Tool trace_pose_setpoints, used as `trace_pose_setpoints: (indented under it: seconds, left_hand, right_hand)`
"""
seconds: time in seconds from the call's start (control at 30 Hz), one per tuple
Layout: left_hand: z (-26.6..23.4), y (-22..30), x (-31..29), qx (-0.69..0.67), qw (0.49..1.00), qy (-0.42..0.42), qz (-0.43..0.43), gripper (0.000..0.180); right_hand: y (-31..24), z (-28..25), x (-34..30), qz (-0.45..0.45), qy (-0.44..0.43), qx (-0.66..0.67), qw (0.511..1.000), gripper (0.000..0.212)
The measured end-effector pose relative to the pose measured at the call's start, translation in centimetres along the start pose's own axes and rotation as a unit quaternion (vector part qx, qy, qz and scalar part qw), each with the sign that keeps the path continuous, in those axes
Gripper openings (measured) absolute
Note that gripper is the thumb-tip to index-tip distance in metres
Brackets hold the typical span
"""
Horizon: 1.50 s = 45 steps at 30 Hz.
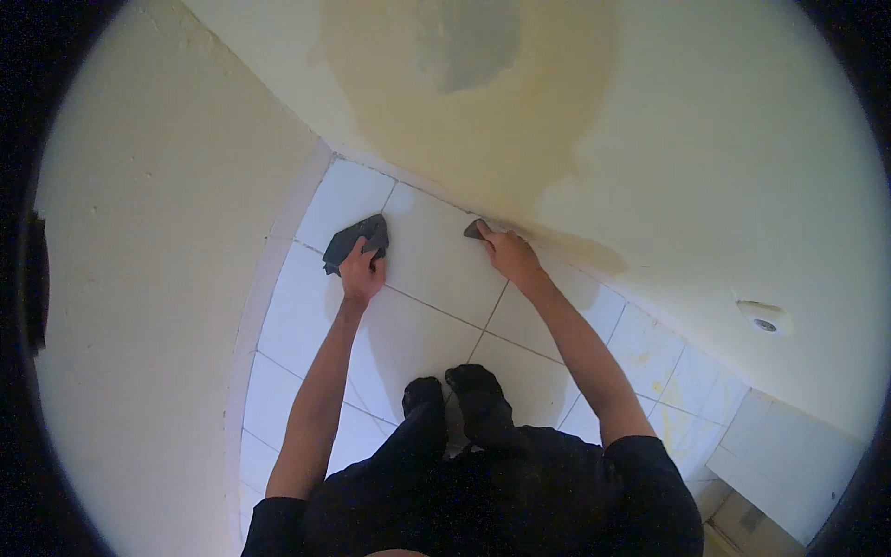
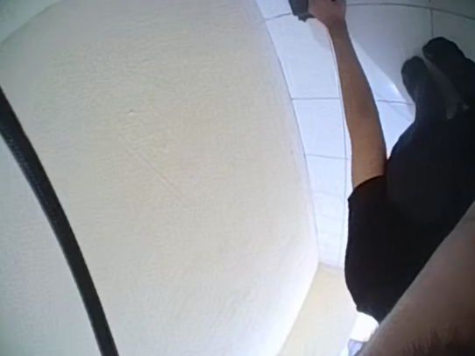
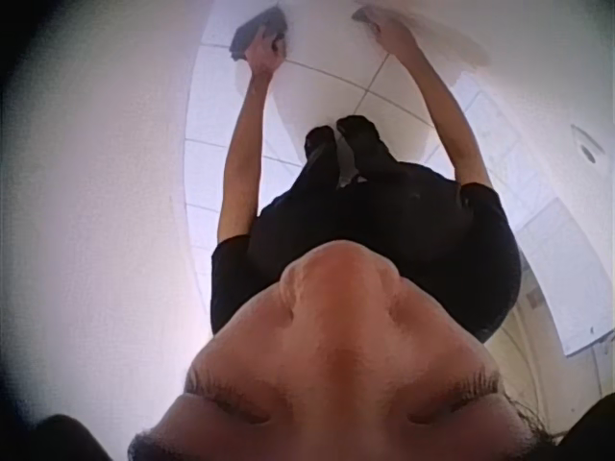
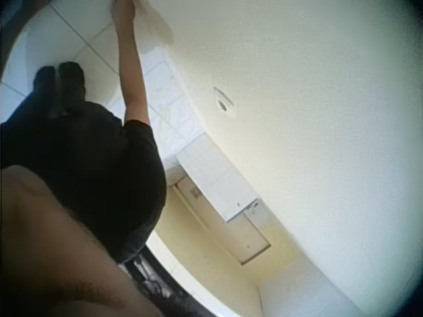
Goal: The person scrapes grout or debris from tiled flooring and the wall base using a scraper and a cloth.
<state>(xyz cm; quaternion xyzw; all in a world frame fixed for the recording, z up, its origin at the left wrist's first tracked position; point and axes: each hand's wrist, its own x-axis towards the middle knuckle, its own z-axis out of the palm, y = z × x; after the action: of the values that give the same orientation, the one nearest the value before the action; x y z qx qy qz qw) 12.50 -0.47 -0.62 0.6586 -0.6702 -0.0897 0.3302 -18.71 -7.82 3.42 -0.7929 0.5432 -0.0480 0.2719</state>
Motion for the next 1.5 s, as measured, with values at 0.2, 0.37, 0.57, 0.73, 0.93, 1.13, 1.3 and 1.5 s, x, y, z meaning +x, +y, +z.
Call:
trace_pose_setpoints:
  seconds: [0.2,0.37,0.57,0.73,0.93,1.13,1.3,1.5]
  left_hand:
    - [-0.3,0.1,-0.4,-0.002,1.0,0.0,0.007,0.018]
    - [-0.2,-0.3,-0.1,0.017,0.999,0.023,0.034,0.02]
    - [-0.2,-0.1,0.1,0.0,1.0,-0.024,-0.002,0.021]
    - [0.3,-0.2,-0.2,0.001,1.0,0.0,0.001,0.021]
    - [-0.1,0.0,-0.1,0.02,0.999,-0.037,-0.012,0.018]
    - [2.4,5.6,2.5,0.053,0.993,-0.062,-0.086,0.015]
    - [9.6,14.4,5.1,0.066,0.967,-0.236,-0.073,0.02]
    - [11.1,15.2,3.4,-0.304,0.923,-0.237,-0.001,0.018]
  right_hand:
    - [-1.8,-0.2,0.6,0.045,-0.017,0.022,0.999,0.041]
    - [-1.3,-0.1,0.2,0.022,-0.013,0.005,1.0,0.041]
    - [-1.2,0.1,0.0,0.026,-0.006,-0.002,1.0,0.043]
    - [-0.7,1.1,0.9,0.033,-0.011,-0.007,0.999,0.045]
    - [-1.6,0.6,0.2,0.038,0.015,-0.036,0.998,0.044]
    - [-5.0,-3.5,-6.0,0.055,-0.06,0.077,0.994,0.04]
    - [-6.3,-6.2,-12.7,0.074,-0.138,0.084,0.984,0.041]
    - [-5.9,-10.6,-18.9,0.007,-0.208,0.257,0.944,0.039]
